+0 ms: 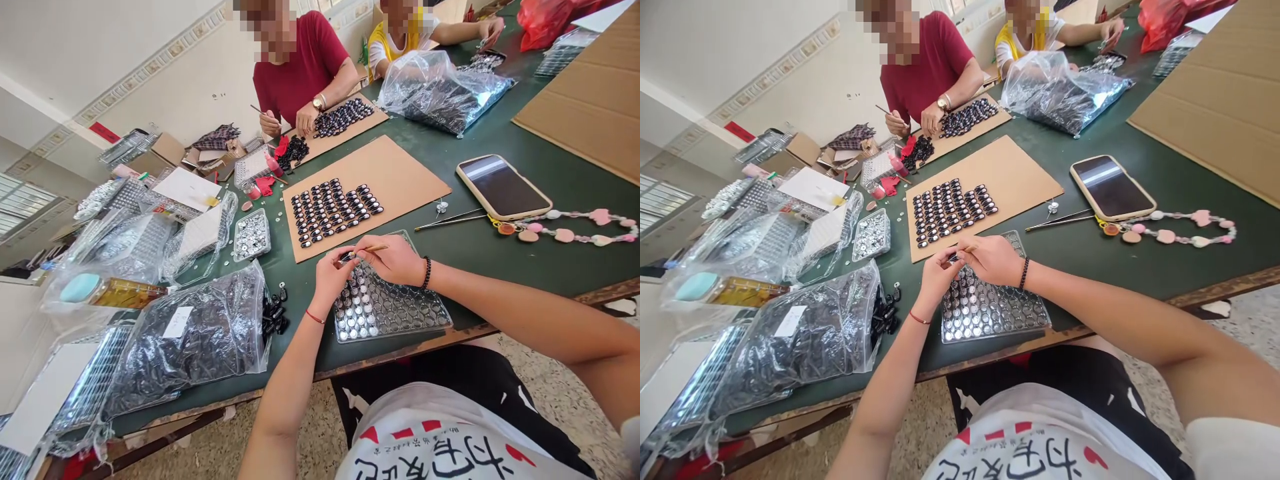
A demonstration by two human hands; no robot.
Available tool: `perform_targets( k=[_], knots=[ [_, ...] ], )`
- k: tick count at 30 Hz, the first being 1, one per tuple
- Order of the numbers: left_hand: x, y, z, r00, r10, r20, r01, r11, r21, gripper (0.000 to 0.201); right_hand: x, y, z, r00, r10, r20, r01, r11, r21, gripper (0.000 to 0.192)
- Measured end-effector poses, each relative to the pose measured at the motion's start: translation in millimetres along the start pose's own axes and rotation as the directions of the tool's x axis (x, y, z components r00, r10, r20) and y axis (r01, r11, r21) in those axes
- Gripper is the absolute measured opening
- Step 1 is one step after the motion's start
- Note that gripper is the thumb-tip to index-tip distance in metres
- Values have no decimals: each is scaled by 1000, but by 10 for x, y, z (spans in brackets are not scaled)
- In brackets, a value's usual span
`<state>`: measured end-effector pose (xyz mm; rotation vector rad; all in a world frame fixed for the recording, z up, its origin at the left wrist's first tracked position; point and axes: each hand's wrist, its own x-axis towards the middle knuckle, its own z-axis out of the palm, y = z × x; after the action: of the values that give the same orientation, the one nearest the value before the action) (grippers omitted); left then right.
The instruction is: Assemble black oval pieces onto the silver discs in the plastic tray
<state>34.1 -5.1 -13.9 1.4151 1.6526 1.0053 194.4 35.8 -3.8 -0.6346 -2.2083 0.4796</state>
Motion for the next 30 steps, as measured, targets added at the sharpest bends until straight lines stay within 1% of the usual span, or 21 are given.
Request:
perform_targets(
  k=[5,10,15,22,24,28,30],
  knots=[
    [5,-9,7,1000,12,-19,-13,999,-29,33,12,-6,3,999,38,24,-37,999,-24,26],
    [-6,10,-8,999,28,-22,-28,999,-31,32,9,1,32,999,36,22,-36,999,-3,24],
    [-14,26,-15,999,37,-4,-37,999,-23,32,10,0,23,999,25,25,-25,999,-23,23],
    [-9,13,-3,1000,1,11,-1,999,-42,33,4,-6,14,998,19,56,-16,998,-57,23],
    [-13,33,-8,1000,-23,19,24,996,-88,34,5,-1,17,998,23,65,-19,998,-62,24],
    [-11,66,-30,991,-115,62,126,968,-217,29,6,0,44,995,6,101,4,995,-102,25],
    [0,51,-32,991,-127,41,133,960,-244,26,5,-14,61,992,-20,128,36,992,-121,24]
  ],
)
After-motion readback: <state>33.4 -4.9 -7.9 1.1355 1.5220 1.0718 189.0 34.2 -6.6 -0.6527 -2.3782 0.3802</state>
